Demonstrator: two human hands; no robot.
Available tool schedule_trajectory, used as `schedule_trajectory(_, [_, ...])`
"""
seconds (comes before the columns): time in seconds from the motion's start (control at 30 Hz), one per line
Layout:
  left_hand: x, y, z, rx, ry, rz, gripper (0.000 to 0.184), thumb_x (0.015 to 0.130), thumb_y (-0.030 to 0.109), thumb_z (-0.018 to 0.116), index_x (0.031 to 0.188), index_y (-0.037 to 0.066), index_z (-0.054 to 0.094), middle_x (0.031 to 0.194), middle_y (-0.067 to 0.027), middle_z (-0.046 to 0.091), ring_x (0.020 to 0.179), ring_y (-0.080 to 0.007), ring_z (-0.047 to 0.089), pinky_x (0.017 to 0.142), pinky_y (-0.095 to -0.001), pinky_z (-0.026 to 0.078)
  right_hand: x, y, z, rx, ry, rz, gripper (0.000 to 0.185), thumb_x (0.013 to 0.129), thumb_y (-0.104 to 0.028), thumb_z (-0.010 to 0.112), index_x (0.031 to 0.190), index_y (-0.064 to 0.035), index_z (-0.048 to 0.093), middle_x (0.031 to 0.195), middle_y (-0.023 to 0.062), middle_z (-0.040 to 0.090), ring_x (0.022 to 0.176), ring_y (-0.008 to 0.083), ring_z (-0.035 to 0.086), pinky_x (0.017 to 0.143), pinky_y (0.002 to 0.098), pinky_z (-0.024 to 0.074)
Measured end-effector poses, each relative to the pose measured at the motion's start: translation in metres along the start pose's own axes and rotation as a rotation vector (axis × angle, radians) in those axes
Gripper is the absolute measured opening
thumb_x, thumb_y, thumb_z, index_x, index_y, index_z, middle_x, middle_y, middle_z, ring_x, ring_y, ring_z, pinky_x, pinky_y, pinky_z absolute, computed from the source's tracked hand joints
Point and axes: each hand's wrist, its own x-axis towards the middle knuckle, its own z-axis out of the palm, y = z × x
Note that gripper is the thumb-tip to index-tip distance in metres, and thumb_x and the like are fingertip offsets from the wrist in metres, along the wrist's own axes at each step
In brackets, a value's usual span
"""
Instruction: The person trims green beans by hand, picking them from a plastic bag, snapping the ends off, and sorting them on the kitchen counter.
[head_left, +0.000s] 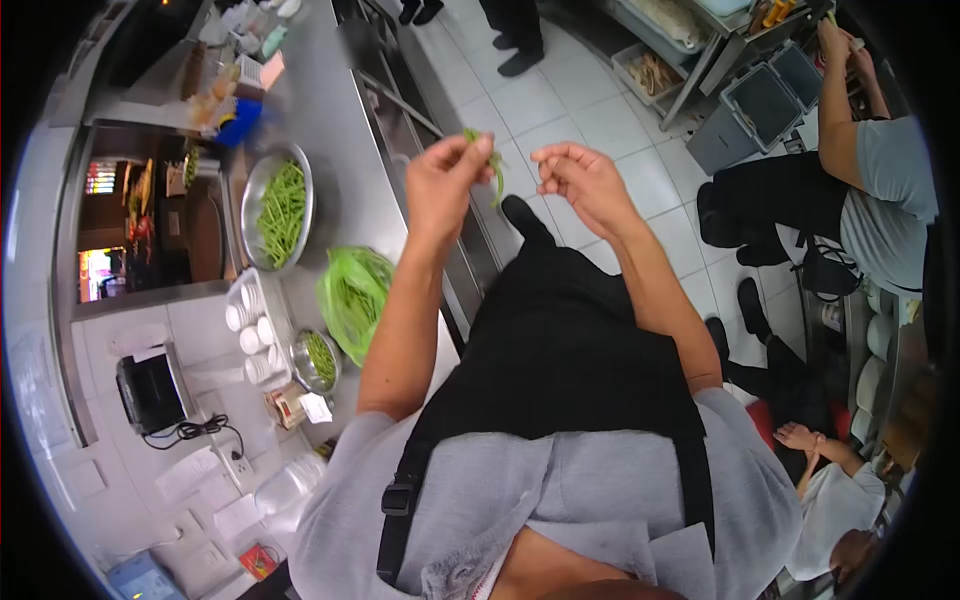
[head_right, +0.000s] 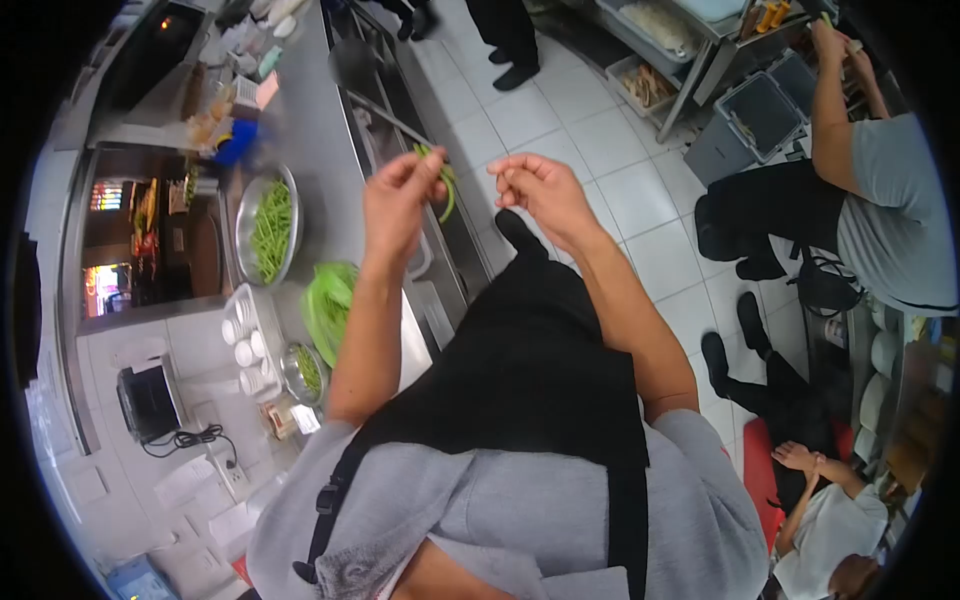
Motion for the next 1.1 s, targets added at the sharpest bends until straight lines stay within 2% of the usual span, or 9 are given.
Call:
schedule_trajectory(0.13, [0.007,0.01,0.007,-0.052,0.04,0.067,0.022,0.09,0.015,0.077,0.101,-0.004,0.075,0.081,-0.0043,0.07,0.069,-0.0092,0.062,0.066,-0.0233,0.049,-0.009,-0.021,0.01,0.017,-0.059,0.052,0.026,0.104,-0.018,0.058,0.113,0.0036,0.069,0.088,0.0036,0.065,0.077,0.011,0.062,0.076,0.0251,0.0534])
schedule_trajectory(0.27, [0.007,0.005,0.016,-0.106,0.009,0.042,0.021,0.09,0.014,0.078,0.102,-0.004,0.075,0.082,-0.005,0.071,0.069,-0.0088,0.061,0.065,-0.023,0.049,-0.01,-0.018,0.02,-0.041,-0.076,0.036,0.024,0.1,-0.018,0.065,0.109,0.0036,0.07,0.087,0.0031,0.066,0.076,0.0108,0.062,0.074,0.0243,0.0533])
schedule_trajectory(0.37, [0.004,0.004,0.017,-0.094,-0.038,0.087,0.025,0.091,0.016,0.077,0.105,-0.004,0.074,0.092,-0.0071,0.073,0.074,-0.0103,0.063,0.07,-0.0246,0.053,-0.008,-0.013,0.024,-0.049,-0.057,0.006,0.022,0.099,-0.015,0.065,0.109,0.0044,0.068,0.087,0.0049,0.066,0.078,0.0122,0.061,0.074,0.0285,0.0529])
schedule_trajectory(0.47, [-0.001,0.009,0.018,0.009,-0.032,0.078,0.021,0.09,0.016,0.078,0.097,-0.004,0.076,0.082,-0.0053,0.071,0.071,-0.0083,0.061,0.066,-0.0233,0.05,-0.006,-0.015,0.031,-0.142,-0.006,-0.105,0.017,0.095,-0.011,0.069,0.102,0.0049,0.07,0.081,0.003,0.066,0.072,0.0102,0.06,0.067,0.025,0.0502])
schedule_trajectory(0.63, [-0.005,0.0,0.01,0.225,-0.056,0.246,0.017,0.09,0.016,0.077,0.087,-0.001,0.075,0.076,-0.0018,0.064,0.073,-0.0082,0.058,0.065,-0.025,0.045,-0.005,-0.004,0.031,-0.308,-0.003,-0.122,0.015,0.097,-0.011,0.062,0.087,-0.001,0.065,0.076,0.0028,0.063,0.066,0.0091,0.056,0.063,0.0238,0.0466])
schedule_trajectory(0.7, [-0.012,0.007,0.005,0.325,-0.096,0.227,0.017,0.091,0.014,0.075,0.089,-0.003,0.075,0.081,-0.0034,0.066,0.074,-0.0082,0.059,0.065,-0.0245,0.046,-0.001,0.007,0.023,-0.151,-0.031,-0.073,0.01,0.097,-0.007,0.059,0.091,-0.0011,0.065,0.079,0.0034,0.062,0.068,0.01,0.055,0.066,0.027,0.0479])
schedule_trajectory(0.77, [-0.013,-0.001,0.012,0.077,-0.069,0.24,0.013,0.09,0.007,0.075,0.097,-0.004,0.076,0.084,-0.0057,0.068,0.072,-0.0088,0.06,0.065,-0.0239,0.049,0.003,0.016,0.015,0.007,0.061,-0.02,0.013,0.097,-0.008,0.057,0.089,0.0001,0.063,0.073,0.0024,0.058,0.064,0.0103,0.054,0.064,0.027,0.049])
schedule_trajectory(0.87, [-0.011,-0.005,0.01,-0.033,-0.008,0.292,0.012,0.089,0.003,0.075,0.1,-0.004,0.076,0.087,-0.006,0.068,0.074,-0.0082,0.061,0.066,-0.0233,0.049,-0.004,0.018,0.009,0.024,0.096,0.1,0.013,0.098,-0.007,0.055,0.093,0.0017,0.064,0.076,0.0031,0.058,0.065,0.011,0.055,0.066,0.0284,0.0513])
schedule_trajectory(1.1, [-0.014,-0.034,0.002,0.242,0.062,0.374,0.01,0.086,0.002,0.077,0.096,-0.001,0.077,0.09,-0.0076,0.07,0.081,-0.0111,0.064,0.072,-0.0246,0.05,-0.02,0.039,0.001,0.006,-0.039,0.316,0.017,0.101,-0.017,0.062,0.103,-0.0001,0.067,0.08,0.0016,0.061,0.066,0.0105,0.057,0.069,0.0285,0.0519])
